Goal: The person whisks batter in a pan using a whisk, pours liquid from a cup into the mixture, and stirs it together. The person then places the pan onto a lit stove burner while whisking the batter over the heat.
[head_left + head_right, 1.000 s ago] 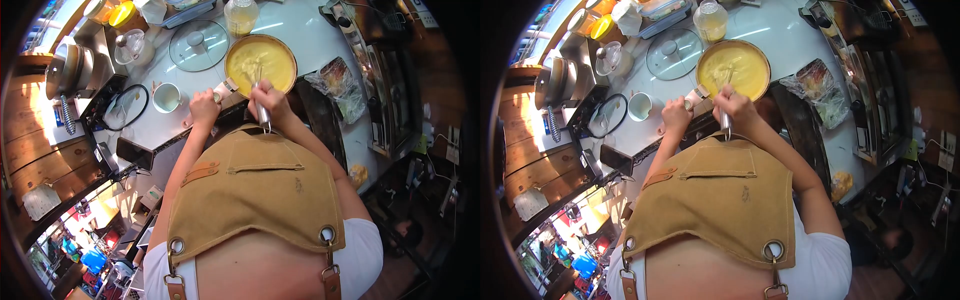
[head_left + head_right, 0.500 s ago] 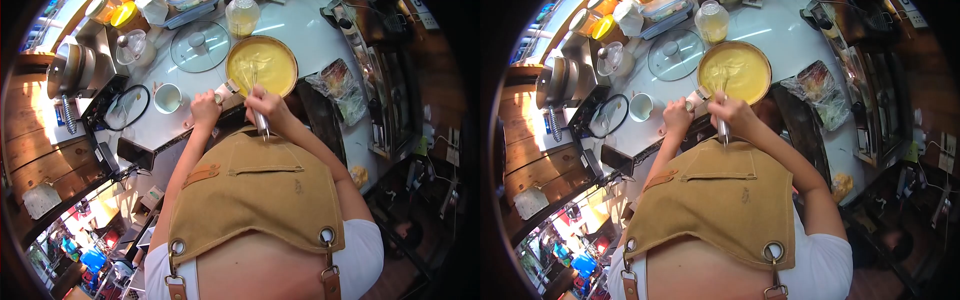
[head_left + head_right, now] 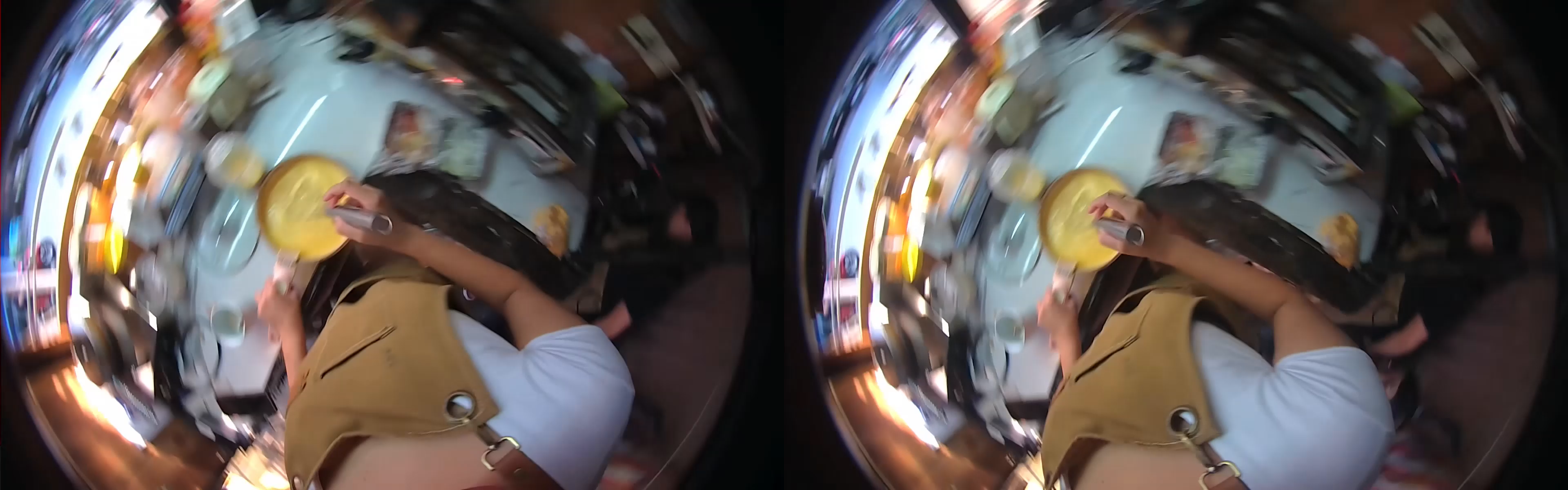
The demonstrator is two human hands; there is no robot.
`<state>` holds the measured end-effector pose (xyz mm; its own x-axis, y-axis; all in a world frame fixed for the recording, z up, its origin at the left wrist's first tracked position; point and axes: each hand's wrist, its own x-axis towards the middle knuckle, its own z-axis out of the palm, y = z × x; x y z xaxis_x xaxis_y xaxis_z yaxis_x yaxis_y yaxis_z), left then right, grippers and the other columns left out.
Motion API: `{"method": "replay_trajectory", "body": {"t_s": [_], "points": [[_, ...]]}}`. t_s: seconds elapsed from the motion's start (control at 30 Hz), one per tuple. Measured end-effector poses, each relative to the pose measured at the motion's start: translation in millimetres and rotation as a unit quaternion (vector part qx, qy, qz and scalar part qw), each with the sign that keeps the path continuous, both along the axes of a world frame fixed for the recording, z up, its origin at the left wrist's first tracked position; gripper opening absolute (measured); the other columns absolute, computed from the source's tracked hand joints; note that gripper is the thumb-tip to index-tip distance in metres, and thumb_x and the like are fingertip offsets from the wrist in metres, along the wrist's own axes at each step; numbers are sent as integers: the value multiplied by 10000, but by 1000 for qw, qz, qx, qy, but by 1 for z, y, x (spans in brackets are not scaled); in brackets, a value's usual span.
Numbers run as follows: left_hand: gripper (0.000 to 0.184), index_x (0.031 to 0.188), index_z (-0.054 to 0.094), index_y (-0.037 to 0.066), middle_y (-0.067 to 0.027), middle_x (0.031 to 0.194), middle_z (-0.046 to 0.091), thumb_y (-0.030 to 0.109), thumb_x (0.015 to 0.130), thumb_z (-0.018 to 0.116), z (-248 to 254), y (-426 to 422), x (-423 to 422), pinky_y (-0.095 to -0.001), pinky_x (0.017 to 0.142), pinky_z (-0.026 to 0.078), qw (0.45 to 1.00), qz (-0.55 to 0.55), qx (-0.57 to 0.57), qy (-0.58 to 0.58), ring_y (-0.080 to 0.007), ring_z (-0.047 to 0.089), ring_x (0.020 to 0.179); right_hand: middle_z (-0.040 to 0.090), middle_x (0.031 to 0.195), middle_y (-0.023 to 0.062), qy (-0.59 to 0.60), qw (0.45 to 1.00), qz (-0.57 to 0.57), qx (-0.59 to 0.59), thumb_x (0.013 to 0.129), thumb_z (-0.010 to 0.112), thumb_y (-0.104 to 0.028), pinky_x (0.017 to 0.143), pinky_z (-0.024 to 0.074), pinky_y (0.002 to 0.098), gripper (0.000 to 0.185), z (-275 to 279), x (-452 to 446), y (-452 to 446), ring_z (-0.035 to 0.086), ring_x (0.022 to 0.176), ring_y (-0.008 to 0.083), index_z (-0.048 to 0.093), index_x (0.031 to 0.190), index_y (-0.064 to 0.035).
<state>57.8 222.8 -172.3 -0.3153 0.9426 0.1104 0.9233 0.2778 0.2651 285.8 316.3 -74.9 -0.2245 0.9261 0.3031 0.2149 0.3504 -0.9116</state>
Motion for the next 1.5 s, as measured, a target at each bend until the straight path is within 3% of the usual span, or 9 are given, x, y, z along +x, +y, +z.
{"method": "replay_trajectory", "body": {"t_s": [0.03,0.07,0.17,0.47,0.63,0.7,1.0,1.27,1.5], "points": [[188,757,581,92,-124,707,597,212,630,651,-3,-2,-4,-437,601,457,1000,-1,-27,14,-330,561,691,577,812,15,22,990,-10,-139,729,580,-85,562,441,221,242,-9,17,-1,541,637,61,532,961,-35],[185,765,565,82,-140,702,590,205,644,633,3,-2,0,-454,612,448,999,20,-38,17,-340,559,712,582,794,27,231,939,-14,-254,765,586,-94,559,449,209,204,-12,23,-4,550,645,75,540,955,-33],[252,797,540,32,-150,751,585,224,650,610,6,-6,-5,-457,670,429,996,-60,-18,61,-355,541,735,587,768,44,429,864,-56,-257,792,618,-150,533,446,197,184,-57,42,-8,549,619,75,547,927,-46],[403,844,547,28,-140,866,580,345,603,611,1,14,-24,-439,753,419,971,-95,-190,112,-336,497,874,588,725,71,395,873,-207,-197,755,649,-110,455,466,224,217,-71,33,-51,565,546,117,507,888,-14],[507,880,559,22,-167,876,608,414,567,636,-35,31,-63,-437,743,433,953,-104,-239,153,-358,544,847,598,736,93,429,860,-108,-253,732,665,-87,477,502,256,225,-65,33,-56,603,585,150,511,875,-7],[576,886,564,3,-185,870,615,473,566,658,-47,44,-85,-425,742,437,935,-172,-302,70,-357,571,841,603,731,91,435,857,-118,-252,723,671,-83,485,498,254,204,-64,27,-54,599,572,148,525,845,-9],[543,824,588,-26,-210,813,614,438,553,668,-35,43,-74,-424,704,447,937,-173,-301,26,-364,584,790,608,696,51,407,868,-144,-246,756,635,-111,451,427,195,158,-75,18,-51,563,521,95,544,855,-27],[489,802,608,-29,-218,797,616,380,537,644,-43,41,-74,-441,687,453,952,-142,-265,60,-378,586,765,623,742,85,452,831,-159,-283,773,613,-108,485,489,246,192,-73,15,-57,594,544,146,525,912,-11],[452,798,611,-20,-203,807,620,352,542,626,-9,28,-43,-450,696,454,962,-109,-248,29,-383,585,777,614,750,113,463,823,-119,-307,753,596,-71,507,506,284,143,-65,18,-59,617,585,186,544,870,-6]]}}
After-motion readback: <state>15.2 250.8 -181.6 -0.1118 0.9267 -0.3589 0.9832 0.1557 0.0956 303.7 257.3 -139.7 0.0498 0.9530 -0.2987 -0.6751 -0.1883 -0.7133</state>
